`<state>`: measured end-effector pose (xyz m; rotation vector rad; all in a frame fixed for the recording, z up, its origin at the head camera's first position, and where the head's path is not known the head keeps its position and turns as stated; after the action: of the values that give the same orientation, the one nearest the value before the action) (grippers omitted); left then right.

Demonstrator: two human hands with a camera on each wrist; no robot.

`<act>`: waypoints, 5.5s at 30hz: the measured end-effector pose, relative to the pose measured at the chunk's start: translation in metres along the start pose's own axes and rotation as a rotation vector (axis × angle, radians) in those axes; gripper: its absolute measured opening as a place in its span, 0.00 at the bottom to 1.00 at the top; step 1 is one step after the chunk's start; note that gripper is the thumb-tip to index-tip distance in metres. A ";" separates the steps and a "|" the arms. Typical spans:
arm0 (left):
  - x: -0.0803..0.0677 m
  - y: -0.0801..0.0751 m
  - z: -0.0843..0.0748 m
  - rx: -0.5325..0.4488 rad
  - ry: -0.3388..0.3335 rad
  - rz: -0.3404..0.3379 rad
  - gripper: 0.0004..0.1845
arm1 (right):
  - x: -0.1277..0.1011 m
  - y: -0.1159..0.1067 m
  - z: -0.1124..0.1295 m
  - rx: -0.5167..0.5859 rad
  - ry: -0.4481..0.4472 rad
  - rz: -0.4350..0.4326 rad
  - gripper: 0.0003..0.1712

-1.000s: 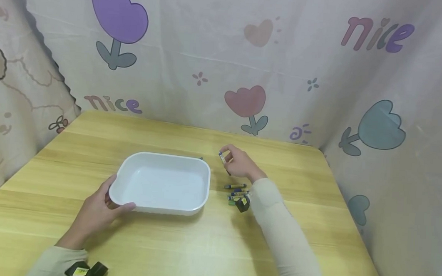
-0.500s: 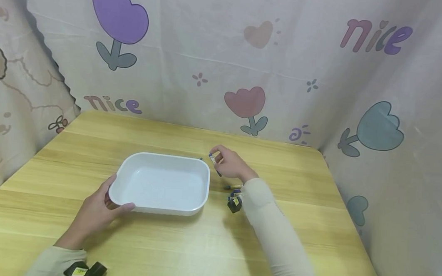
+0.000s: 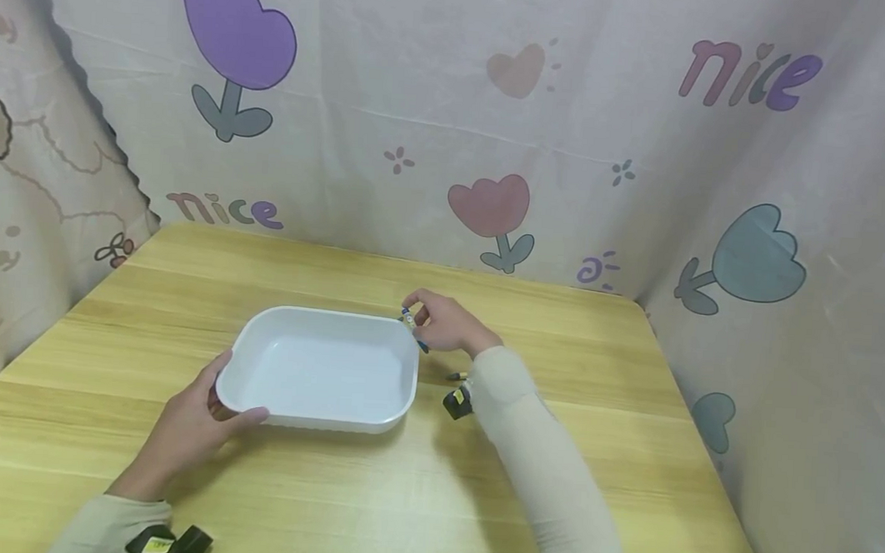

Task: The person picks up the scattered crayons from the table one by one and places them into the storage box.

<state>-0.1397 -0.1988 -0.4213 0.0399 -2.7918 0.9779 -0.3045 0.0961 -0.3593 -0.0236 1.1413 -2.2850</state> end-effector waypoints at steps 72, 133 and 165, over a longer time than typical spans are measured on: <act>-0.002 0.000 0.001 0.008 -0.018 0.010 0.59 | 0.046 0.090 0.054 -0.135 0.143 0.411 0.18; -0.002 0.000 -0.001 -0.003 -0.018 0.020 0.59 | -0.016 -0.022 -0.011 -0.008 0.066 0.149 0.16; 0.001 0.001 0.000 -0.013 -0.010 0.020 0.58 | -0.044 -0.023 -0.105 0.034 0.183 0.112 0.18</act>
<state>-0.1406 -0.1980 -0.4216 0.0151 -2.8122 0.9670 -0.3072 0.2056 -0.3986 0.2617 1.1635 -2.2421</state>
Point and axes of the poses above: each hand's wrist, its own x-axis towards the middle knuckle, its own y-axis out of the palm, z = x × y, the point moved 5 cm from there along x, towards the middle knuckle, and after that the axes turned 6 degrees about y, right-handed, at the moved point
